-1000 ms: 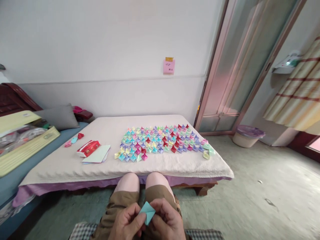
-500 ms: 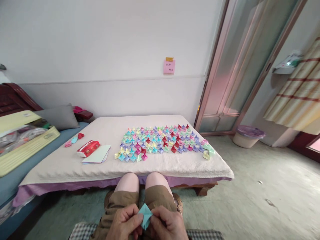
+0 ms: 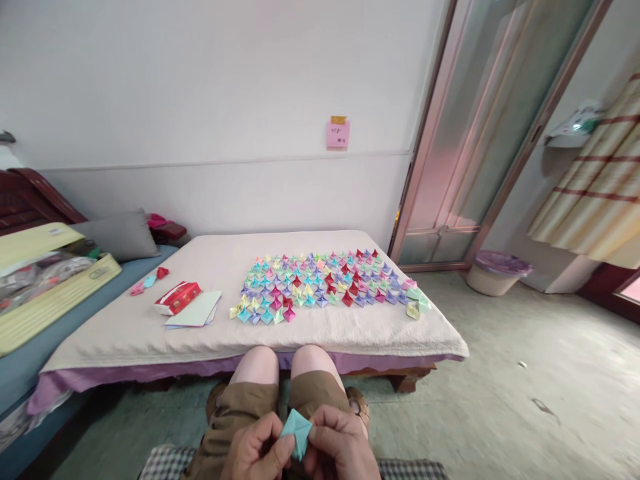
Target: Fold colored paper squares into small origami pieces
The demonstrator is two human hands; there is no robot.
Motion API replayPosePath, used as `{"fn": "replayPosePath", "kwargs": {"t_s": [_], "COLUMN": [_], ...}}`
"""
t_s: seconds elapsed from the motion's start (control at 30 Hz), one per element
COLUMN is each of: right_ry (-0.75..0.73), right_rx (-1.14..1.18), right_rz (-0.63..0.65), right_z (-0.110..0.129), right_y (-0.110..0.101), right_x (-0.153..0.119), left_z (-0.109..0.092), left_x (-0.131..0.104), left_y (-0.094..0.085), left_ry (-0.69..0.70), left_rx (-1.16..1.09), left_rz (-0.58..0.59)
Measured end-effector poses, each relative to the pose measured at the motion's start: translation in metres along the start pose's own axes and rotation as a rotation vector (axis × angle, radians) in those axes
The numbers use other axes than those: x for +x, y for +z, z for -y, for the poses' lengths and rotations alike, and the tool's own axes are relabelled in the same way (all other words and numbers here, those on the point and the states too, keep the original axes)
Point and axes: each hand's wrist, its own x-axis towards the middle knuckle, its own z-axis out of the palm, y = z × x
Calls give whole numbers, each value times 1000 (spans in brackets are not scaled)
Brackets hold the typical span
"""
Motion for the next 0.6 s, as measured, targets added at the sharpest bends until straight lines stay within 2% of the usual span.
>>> {"fn": "replayPosePath", "kwargs": {"t_s": [0.13,0.4,0.5,0.6], "right_ry": [30,-207,-172,-86], "right_rx": [37,-171,-111,-24], "right_rz": [39,132,128,149], "right_z": [-3,0,-6,-11], "right_y": [1,9,8,4], "right_x": [7,0,3,8], "left_z": [7,3,4,4], "left_x": [0,0,-1,0], "left_y": [1,5,7,4], "left_ry": [53,100,127,114], "left_rx": [124,196,196,134], "left_rz": [-76,-150,-150,-101]}}
